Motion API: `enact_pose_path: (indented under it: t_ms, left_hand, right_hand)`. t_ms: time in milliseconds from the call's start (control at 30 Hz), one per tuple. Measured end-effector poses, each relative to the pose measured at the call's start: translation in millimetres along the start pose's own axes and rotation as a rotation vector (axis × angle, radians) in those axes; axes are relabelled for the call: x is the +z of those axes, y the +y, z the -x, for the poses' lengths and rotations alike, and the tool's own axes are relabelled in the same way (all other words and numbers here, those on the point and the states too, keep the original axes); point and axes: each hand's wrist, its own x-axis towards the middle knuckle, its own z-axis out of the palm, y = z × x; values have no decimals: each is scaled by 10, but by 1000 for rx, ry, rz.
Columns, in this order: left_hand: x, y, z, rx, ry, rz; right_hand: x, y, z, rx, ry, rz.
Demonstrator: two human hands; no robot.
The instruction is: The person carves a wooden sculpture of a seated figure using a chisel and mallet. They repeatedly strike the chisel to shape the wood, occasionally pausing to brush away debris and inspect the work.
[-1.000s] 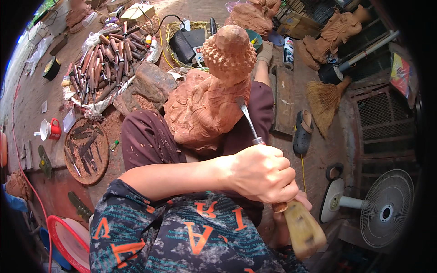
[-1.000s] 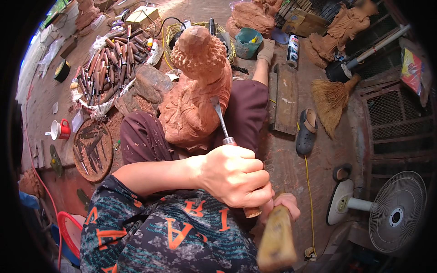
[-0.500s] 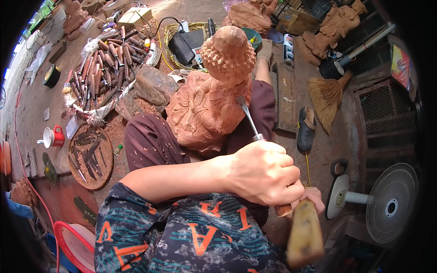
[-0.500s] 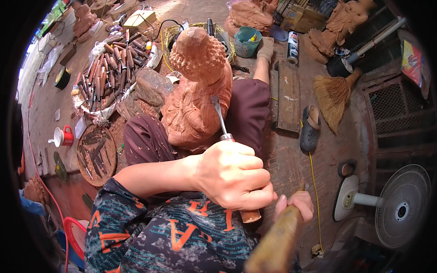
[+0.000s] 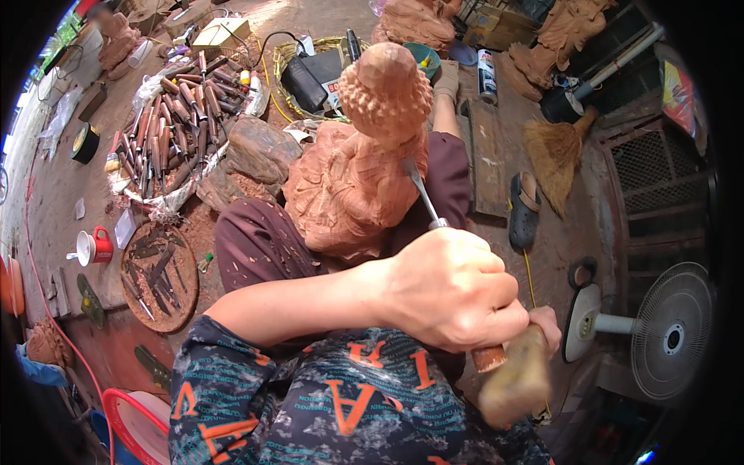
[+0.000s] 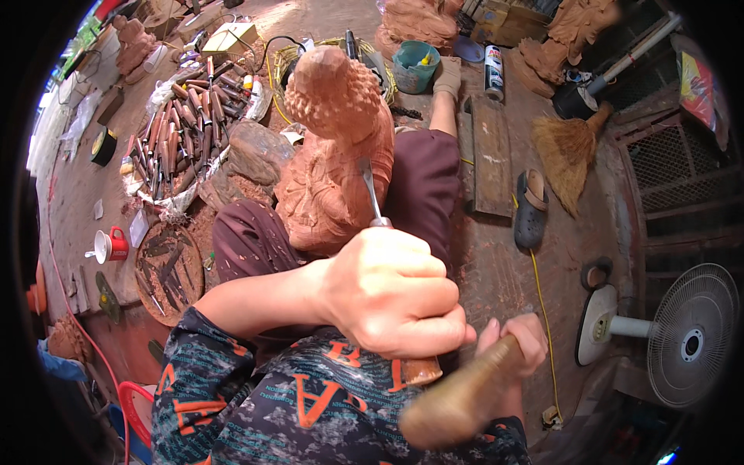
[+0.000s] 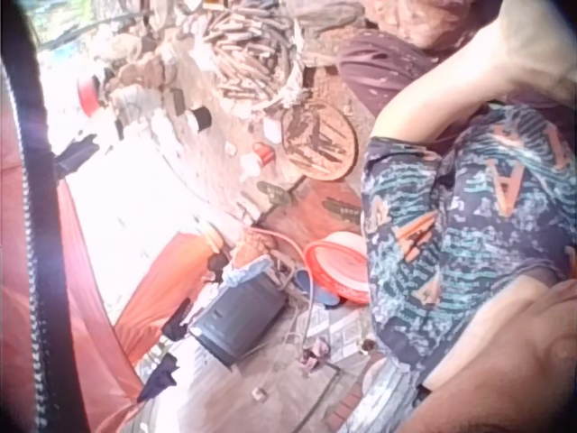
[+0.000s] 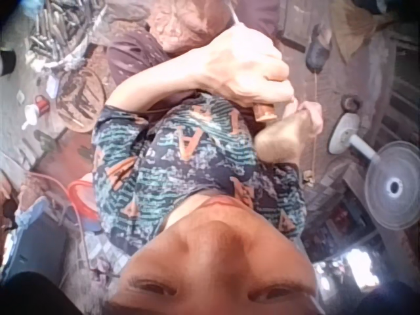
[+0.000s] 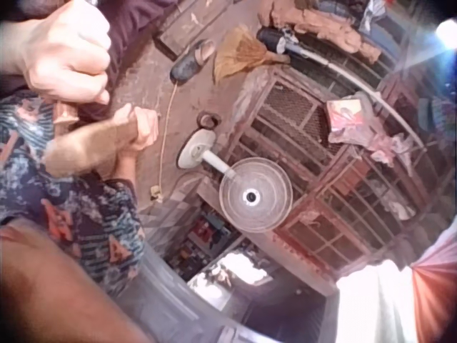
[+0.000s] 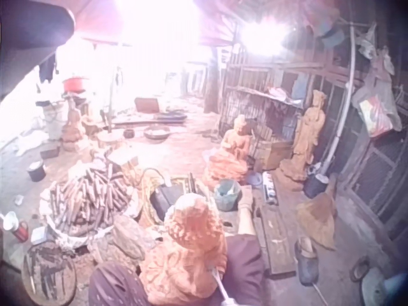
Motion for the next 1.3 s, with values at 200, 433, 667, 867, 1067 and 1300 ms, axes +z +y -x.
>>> enact_pose_path:
  t_ms: [200,433,667,867,1067,1300]
  left_hand:
    - [-78,16,-37,-8,-8,37]
    - [-149,10,-71,-97,-75,46]
    - [-90,-38,-24,11,55,-93]
    - [11,243,69,-27,56,-202]
    - [109,94,159,104,64,-197]
    - [116,47,186,109,46,-171]
  right_hand:
    - [58,-17,-58,-60,46,-33]
    - [27,-2,104,-7,-2,61]
    - [21,21,168,53,-57,11]
    - [169,38,311,20,48,-97]
    - [171,-17,336,6,31,-138]
    - [119,-99,41,-154,79,-233]
